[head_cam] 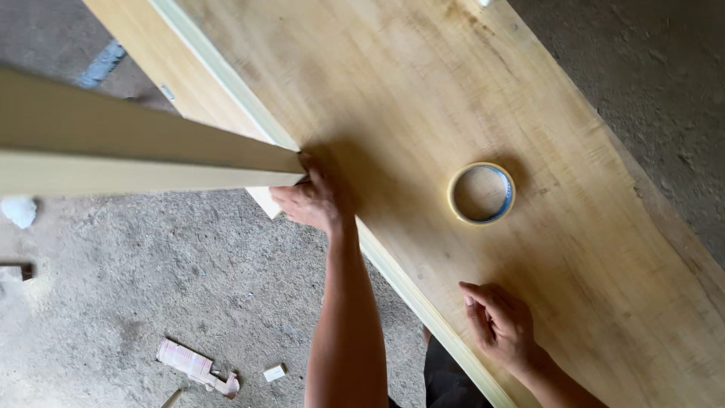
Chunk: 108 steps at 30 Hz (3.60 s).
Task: The person applies masking tape along the seams and edges of a wooden cabinet, pulling strips from a roll worn on the wrist, aligning the tape over the joints and corners, and pressing it down by hand. They move around the cabinet taping different sections and smooth a panel with their hand.
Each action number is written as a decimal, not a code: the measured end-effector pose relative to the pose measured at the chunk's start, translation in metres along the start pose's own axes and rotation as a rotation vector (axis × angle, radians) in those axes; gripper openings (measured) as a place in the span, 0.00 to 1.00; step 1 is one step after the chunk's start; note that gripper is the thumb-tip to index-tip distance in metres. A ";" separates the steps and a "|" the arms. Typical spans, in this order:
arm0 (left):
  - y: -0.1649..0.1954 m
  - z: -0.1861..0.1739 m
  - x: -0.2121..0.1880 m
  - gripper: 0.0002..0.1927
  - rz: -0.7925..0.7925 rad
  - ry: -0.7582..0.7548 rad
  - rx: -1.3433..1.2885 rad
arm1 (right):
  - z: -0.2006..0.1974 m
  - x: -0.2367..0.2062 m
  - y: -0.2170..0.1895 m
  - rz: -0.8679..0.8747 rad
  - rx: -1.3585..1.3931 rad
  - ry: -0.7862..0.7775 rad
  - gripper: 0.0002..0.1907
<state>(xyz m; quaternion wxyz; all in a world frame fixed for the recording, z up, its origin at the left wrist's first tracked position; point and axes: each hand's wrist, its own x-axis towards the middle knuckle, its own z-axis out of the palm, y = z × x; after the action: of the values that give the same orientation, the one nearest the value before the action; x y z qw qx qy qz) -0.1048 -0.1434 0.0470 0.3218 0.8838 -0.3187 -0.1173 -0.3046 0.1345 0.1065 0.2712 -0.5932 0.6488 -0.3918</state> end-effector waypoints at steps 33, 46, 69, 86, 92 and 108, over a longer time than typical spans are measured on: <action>-0.243 -0.307 0.070 0.08 0.410 -0.937 -0.520 | 0.174 0.020 -0.172 0.385 0.313 -0.213 0.13; -0.155 -0.329 0.100 0.20 0.872 -0.754 -0.424 | 0.220 0.025 -0.252 0.089 -0.169 -0.420 0.10; -0.166 -0.308 0.122 0.21 -0.006 -1.331 -0.780 | 0.191 0.066 -0.287 0.095 -0.541 -0.707 0.15; -0.119 -0.304 0.073 0.30 0.516 -0.703 -0.413 | 0.118 0.104 -0.277 -0.063 -0.659 -0.886 0.09; -0.070 -0.287 0.030 0.33 1.026 -0.786 -0.491 | 0.078 0.112 -0.260 0.087 -0.749 -0.966 0.10; -0.066 -0.219 -0.040 0.07 0.657 -1.270 -0.139 | 0.017 0.069 -0.166 -0.218 -0.450 -0.731 0.08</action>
<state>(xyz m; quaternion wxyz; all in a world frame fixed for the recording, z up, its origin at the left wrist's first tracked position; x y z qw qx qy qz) -0.0127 0.0297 0.1722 0.1484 0.4809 -0.6856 -0.5260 -0.2083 0.0651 0.2425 0.3040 -0.8020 0.5132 -0.0314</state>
